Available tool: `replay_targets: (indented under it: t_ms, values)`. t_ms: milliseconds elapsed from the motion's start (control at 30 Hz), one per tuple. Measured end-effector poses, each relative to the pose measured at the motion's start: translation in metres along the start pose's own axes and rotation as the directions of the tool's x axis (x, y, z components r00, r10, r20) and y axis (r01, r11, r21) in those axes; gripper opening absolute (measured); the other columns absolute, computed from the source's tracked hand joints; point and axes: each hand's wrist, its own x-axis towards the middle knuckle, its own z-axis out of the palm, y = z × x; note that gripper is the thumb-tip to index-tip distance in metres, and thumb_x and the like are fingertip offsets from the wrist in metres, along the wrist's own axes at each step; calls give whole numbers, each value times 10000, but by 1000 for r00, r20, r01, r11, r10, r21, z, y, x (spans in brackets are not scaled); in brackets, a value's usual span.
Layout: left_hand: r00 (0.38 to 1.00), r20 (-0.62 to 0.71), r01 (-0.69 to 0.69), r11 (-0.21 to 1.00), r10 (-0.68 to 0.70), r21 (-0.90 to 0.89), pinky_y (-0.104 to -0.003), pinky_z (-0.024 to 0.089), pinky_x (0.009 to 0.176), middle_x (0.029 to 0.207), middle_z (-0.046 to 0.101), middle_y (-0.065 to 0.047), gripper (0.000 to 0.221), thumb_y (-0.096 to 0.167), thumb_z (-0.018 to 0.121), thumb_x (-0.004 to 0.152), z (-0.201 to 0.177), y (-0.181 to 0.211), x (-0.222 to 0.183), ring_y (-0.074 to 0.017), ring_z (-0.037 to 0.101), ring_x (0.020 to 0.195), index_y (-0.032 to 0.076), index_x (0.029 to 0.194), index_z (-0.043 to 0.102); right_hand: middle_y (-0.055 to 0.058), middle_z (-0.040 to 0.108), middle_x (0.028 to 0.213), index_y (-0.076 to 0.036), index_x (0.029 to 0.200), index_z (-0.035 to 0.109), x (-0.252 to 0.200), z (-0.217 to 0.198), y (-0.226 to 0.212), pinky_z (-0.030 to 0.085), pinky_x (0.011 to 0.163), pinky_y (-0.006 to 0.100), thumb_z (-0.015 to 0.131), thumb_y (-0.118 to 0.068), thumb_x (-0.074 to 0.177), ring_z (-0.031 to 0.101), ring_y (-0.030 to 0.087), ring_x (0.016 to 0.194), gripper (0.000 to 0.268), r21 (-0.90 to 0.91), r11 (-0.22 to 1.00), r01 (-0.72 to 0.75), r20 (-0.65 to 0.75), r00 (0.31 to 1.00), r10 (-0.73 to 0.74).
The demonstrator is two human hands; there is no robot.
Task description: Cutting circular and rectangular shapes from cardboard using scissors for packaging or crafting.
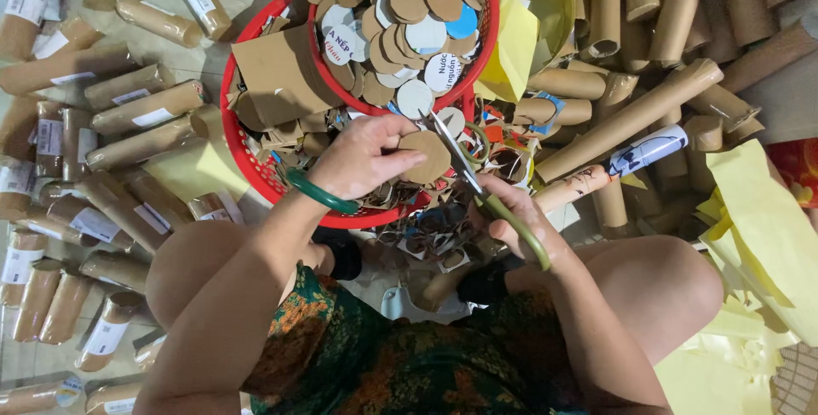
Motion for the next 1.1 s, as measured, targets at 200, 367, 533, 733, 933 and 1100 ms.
replay_targets:
  t_ms: [200, 367, 533, 733, 933, 1100]
  values:
    - [996, -85, -30, 997, 36, 64, -252, 578, 730, 921, 790, -73, 227, 116, 782, 874, -10, 0, -2, -82, 724, 833, 1, 1054, 705, -19, 561, 789, -15, 1330, 590, -3, 0, -10, 420, 620, 259, 697, -799, 775, 501, 96, 713, 966, 131, 991, -32, 31, 999, 28]
    - [996, -38, 77, 997, -78, -28, -263, 569, 654, 853, 769, -84, 168, 126, 788, 890, -16, -25, 4, -94, 705, 747, -15, 953, 720, -23, 609, 825, -10, 1304, 624, -4, -2, 9, 475, 639, 265, 715, -707, 807, 557, 95, 734, 861, 10, 1000, 5, -26, 1000, -4]
    - [975, -70, 223, 912, -211, 345, -257, 550, 619, 778, 761, -66, 205, 209, 802, 885, -36, 6, 17, -113, 714, 648, 22, 950, 749, -4, 647, 892, 32, 1311, 603, -5, -4, 67, 525, 713, 302, 725, -599, 888, 606, 118, 805, 769, -248, 961, 119, -156, 975, -161]
    - [951, -307, -8, 989, -39, -150, -265, 560, 668, 905, 776, -71, 196, 140, 688, 942, -48, -59, 66, -125, 669, 730, 10, 1069, 762, 25, 629, 749, 13, 1291, 568, -5, -17, 35, 461, 560, 267, 735, -598, 875, 565, 117, 652, 757, 147, 988, 38, -183, 983, -10]
    - [889, -423, -26, 902, -177, -431, -316, 615, 835, 1197, 653, -189, 462, 130, 715, 903, -39, -96, 72, -201, 694, 982, 27, 1343, 617, 19, 621, 725, -11, 1310, 568, -1, -10, 43, 447, 531, 256, 688, -625, 906, 580, 115, 614, 744, 247, 968, 34, -98, 995, -10]
    - [921, -376, 167, 976, -103, 141, -389, 510, 1012, 1288, 704, -103, 489, 359, 691, 912, -39, -82, 50, -220, 658, 1172, 82, 1314, 662, 59, 655, 908, 13, 1346, 545, -6, -15, 64, 518, 646, 274, 661, -586, 980, 621, 139, 763, 711, -99, 974, 206, -160, 962, -220]
